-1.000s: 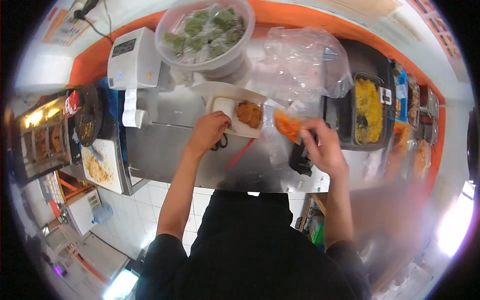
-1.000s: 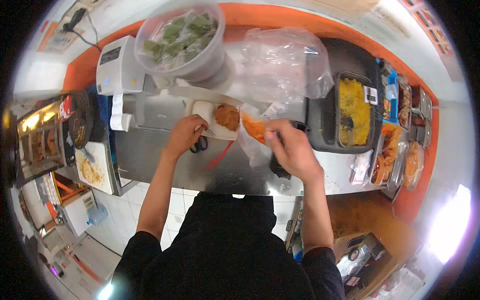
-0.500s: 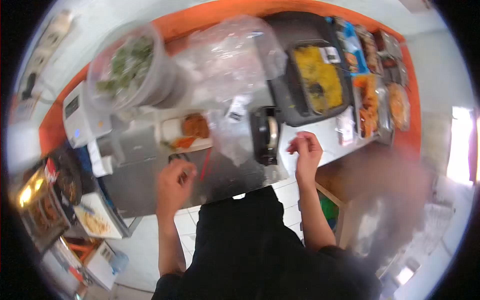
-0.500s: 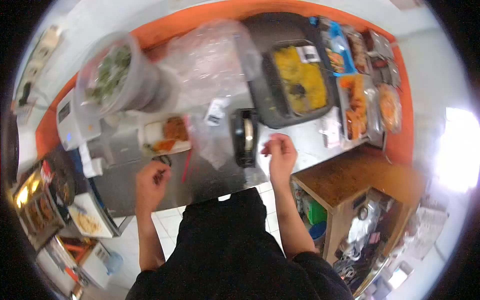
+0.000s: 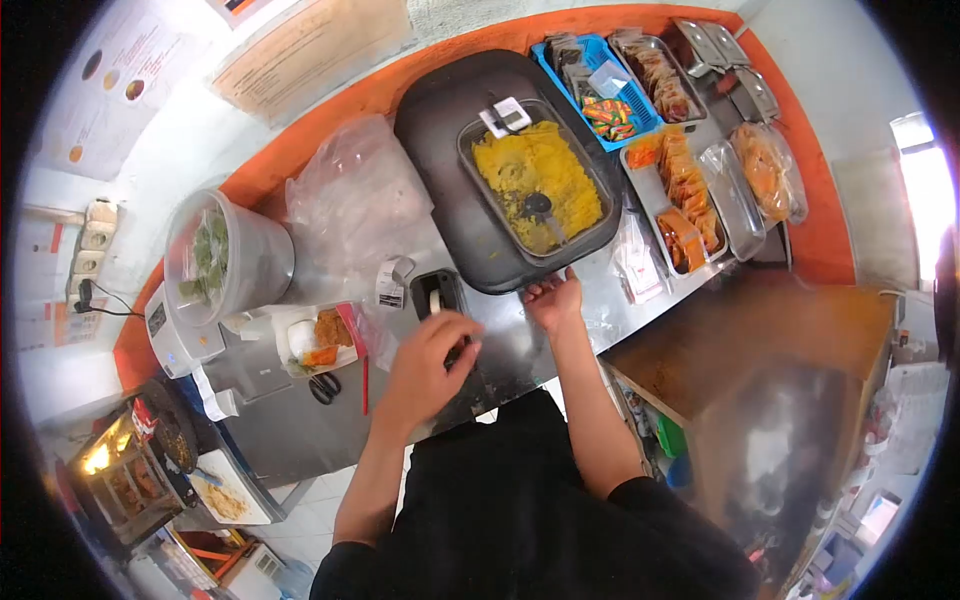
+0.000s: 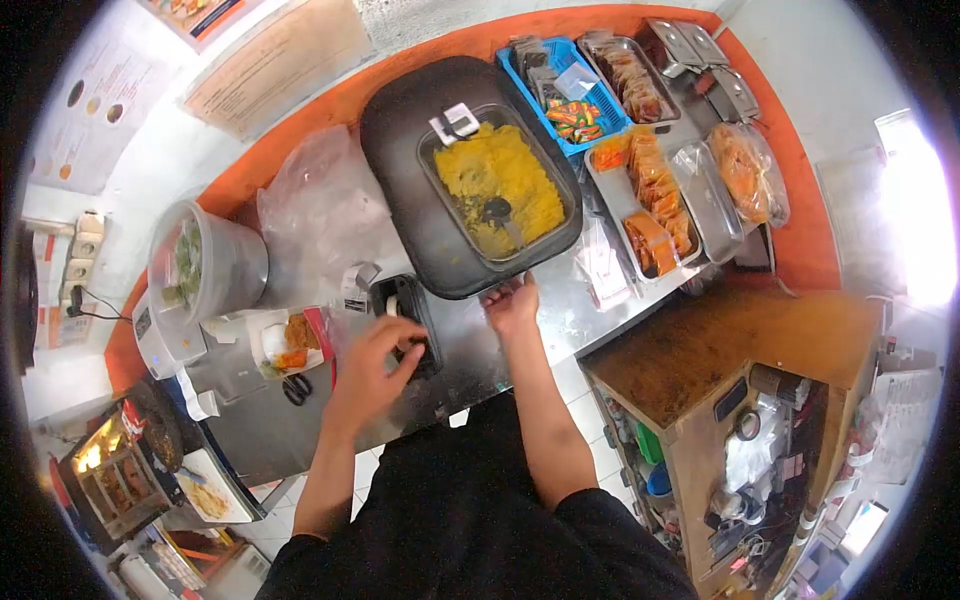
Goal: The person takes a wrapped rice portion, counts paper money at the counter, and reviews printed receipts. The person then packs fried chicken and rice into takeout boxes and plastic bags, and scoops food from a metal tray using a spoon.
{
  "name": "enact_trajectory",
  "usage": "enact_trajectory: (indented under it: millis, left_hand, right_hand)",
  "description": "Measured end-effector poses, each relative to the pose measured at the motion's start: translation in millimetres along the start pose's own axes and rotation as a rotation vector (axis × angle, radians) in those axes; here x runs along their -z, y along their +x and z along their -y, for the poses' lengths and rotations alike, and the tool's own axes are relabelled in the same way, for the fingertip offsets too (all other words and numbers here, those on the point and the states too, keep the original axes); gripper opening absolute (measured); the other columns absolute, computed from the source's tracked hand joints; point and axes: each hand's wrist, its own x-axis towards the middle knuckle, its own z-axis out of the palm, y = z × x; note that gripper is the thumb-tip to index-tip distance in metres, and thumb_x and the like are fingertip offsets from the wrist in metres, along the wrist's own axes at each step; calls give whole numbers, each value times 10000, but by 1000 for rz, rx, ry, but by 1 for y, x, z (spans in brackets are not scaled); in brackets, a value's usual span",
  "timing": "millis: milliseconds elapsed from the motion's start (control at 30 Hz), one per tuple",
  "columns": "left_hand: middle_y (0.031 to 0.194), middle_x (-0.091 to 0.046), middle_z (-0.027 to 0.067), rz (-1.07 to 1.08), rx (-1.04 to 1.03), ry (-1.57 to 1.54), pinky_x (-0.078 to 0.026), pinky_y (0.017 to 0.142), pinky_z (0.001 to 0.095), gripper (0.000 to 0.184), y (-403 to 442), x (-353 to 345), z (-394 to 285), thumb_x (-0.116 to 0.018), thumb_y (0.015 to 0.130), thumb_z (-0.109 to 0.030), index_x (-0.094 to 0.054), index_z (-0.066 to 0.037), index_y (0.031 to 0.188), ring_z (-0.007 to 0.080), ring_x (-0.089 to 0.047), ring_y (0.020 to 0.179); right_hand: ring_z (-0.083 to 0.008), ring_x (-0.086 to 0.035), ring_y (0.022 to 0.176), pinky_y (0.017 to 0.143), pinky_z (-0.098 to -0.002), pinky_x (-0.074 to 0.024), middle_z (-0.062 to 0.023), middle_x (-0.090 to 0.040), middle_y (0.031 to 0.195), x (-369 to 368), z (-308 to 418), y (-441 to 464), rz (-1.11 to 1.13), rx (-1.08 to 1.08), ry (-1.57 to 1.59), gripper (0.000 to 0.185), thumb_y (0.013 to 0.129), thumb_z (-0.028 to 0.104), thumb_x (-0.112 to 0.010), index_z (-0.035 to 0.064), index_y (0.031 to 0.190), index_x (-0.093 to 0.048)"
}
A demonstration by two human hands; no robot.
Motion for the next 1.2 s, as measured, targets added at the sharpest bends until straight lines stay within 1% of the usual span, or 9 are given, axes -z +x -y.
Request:
enact_trajectory:
  millis: [267, 400, 567, 667, 733, 767, 833, 933, 1200]
  left_hand:
    - [1655, -285, 150, -479, -399, 691, -263, 1203, 652, 733, 76, -30, 2, -788, 795, -109, -570, -261, 1478, 402, -262, 1539]
    - [1615, -388, 152, -693, -573, 649, -314, 1212, 548, 719, 137, 56, -52, -703, 827, 2, -576, -267, 1481, 410, -352, 1498]
    - [1488, -523, 201, -779, -565, 573, -429, 1120, 435, 614, 200, 136, -119, -666, 908, 5, -540, -129, 1494, 386, -488, 1396]
    - [1294, -604, 309, -826, -468, 580, -472, 1017, 484, 489, 198, 145, -138, -654, 983, -114, -522, 13, 1436, 487, -562, 1208]
    - [1536, -420, 318, -889, -291, 529, -350, 1190, 472, 776, 186, 140, -135, -725, 967, -298, -344, 69, 1535, 455, -399, 1442]
    - [1393, -580, 203, -1176, -632, 613, -473, 1047, 410, 499, 186, 131, -123, -706, 941, -94, -555, -15, 1410, 343, -588, 1251]
    - [1291, -609, 197, -1203, -399, 424, -477, 994, 379, 469, 143, 76, -108, -740, 942, -156, -557, 11, 1341, 280, -615, 1147]
    - [1186, -626, 207, -368, 144, -54, -516, 930, 428, 754, 96, -89, -8, -762, 926, -223, -369, 60, 1503, 301, -649, 999]
    - [1050, -721, 175, -565, 267, -652, -619, 812, 346, 852, 161, -210, 80, -666, 1002, -78, -91, 72, 1613, 231, -747, 891]
  right_hand:
    - [-210, -554, 705, 670, -398, -497, -72, -551, 813, -94, 14, -136, 364, 393, -99, 322, 1135, 267, -345, 47, 1019, -550]
    - [-239, -632, 779, 690, -408, -527, -147, -659, 869, -150, 66, -131, 769, 554, -449, 312, 1100, 270, -457, 20, 978, -599]
    - [-390, -702, 799, 712, -482, -551, -232, -714, 851, -94, 89, -10, 197, 1276, -2332, 238, 941, 216, -692, -19, 912, -694]
    - [-423, -700, 802, 716, -515, -539, -234, -711, 829, -84, 86, 0, 291, 1241, -2197, 190, 936, 175, -692, -12, 908, -698]
    - [-432, -693, 787, 709, -523, -532, -239, -700, 809, -97, 89, -6, 344, 1186, -2059, 181, 936, 165, -691, -13, 901, -696]
    - [-441, -686, 771, 701, -530, -525, -245, -689, 788, -106, 90, -13, 362, 1128, -1908, 173, 936, 155, -689, -13, 895, -694]
    - [-450, -679, 772, 698, -529, -526, -250, -685, 786, -125, 92, -6, 451, 1183, -1882, 166, 943, 146, -681, -13, 898, -694]
    - [-464, -677, 785, 691, -509, -538, -273, -686, 850, -185, 88, -7, 550, 1529, -1838, 149, 975, 97, -596, -14, 939, -688]
    - [-373, -750, 833, 747, -468, -623, -201, -742, 923, -174, 55, 35, 864, 1340, -2916, 187, 898, 60, -571, 6, 983, -728]
